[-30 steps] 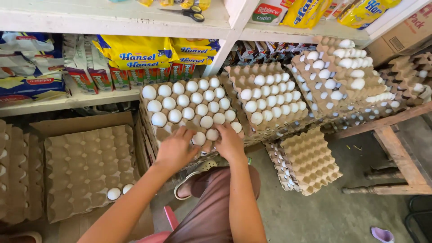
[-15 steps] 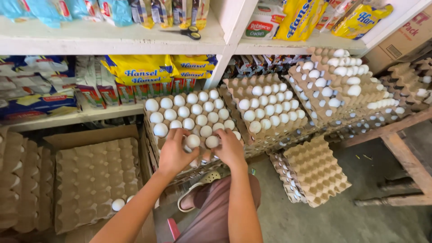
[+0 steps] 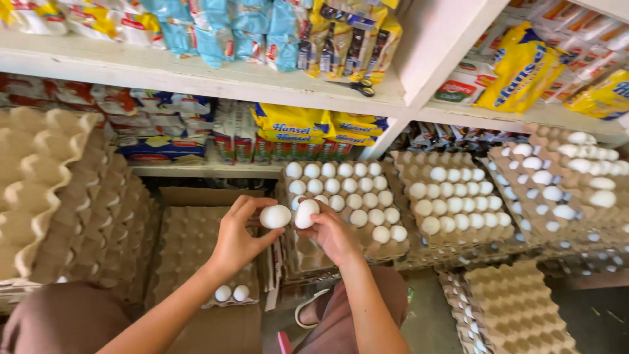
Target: The recorder is inspecting and sorting eggs from large trays into a smaller carton for sale.
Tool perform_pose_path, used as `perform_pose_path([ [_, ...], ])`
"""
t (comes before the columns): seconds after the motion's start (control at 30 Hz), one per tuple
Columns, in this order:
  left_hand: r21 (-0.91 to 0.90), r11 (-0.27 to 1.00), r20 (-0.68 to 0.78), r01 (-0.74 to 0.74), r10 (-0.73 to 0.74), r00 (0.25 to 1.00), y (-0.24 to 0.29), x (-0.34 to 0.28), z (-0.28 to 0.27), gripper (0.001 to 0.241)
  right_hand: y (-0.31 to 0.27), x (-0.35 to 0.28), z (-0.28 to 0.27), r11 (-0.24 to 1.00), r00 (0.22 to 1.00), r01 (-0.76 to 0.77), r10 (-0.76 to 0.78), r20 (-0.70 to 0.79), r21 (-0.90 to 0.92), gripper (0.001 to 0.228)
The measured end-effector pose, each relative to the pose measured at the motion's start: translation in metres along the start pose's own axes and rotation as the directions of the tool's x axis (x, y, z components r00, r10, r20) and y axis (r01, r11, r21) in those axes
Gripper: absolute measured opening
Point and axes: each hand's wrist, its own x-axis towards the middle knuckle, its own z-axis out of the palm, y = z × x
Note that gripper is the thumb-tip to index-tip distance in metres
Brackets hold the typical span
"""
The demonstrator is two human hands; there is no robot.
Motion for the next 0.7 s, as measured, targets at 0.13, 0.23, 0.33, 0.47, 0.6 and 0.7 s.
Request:
perform_pose_path([
  [0.13,0.001,1.0,-0.006,-0.025,0.025,1.0,-0.008,-0.007,-0.019,0.048,0.009,0.016,0.032,0.998,0.996,-0.065,0.063,0.061,0.021,0.049],
  [0.23,-0.063,0.998,-0.071,0.005,-0.009,0.997,-0.022,-0.008,-0.025,0.048,0.02,0.028,0.036,0.994,0.994,-0.108,0.108,0.014,0.015,0.047],
  [0.33,-0.144,0.99,-0.085,0.013,-0.026,0.996,-0.03,-0.011,-0.03,0.049,0.025,0.034,0.038,0.989,0.991,-0.13,0.13,0.004,0.063,0.043],
  [0.47,-0.375,0.912,0.002,0.168,-0.181,0.984,-0.043,-0.012,-0.034,0.056,0.022,0.038,0.051,0.982,0.993,-0.116,0.11,0.05,0.148,0.043],
  [0.6,-0.625,0.753,0.092,0.207,-0.191,0.977,-0.057,-0.015,-0.032,0.055,0.019,0.034,0.06,0.977,0.989,-0.117,0.1,0.105,0.176,0.049],
  [0.7,-0.626,0.738,0.138,0.252,-0.213,0.967,-0.059,-0.016,-0.033,0.062,0.012,0.028,0.07,0.978,0.987,-0.129,0.11,0.12,0.162,0.052],
])
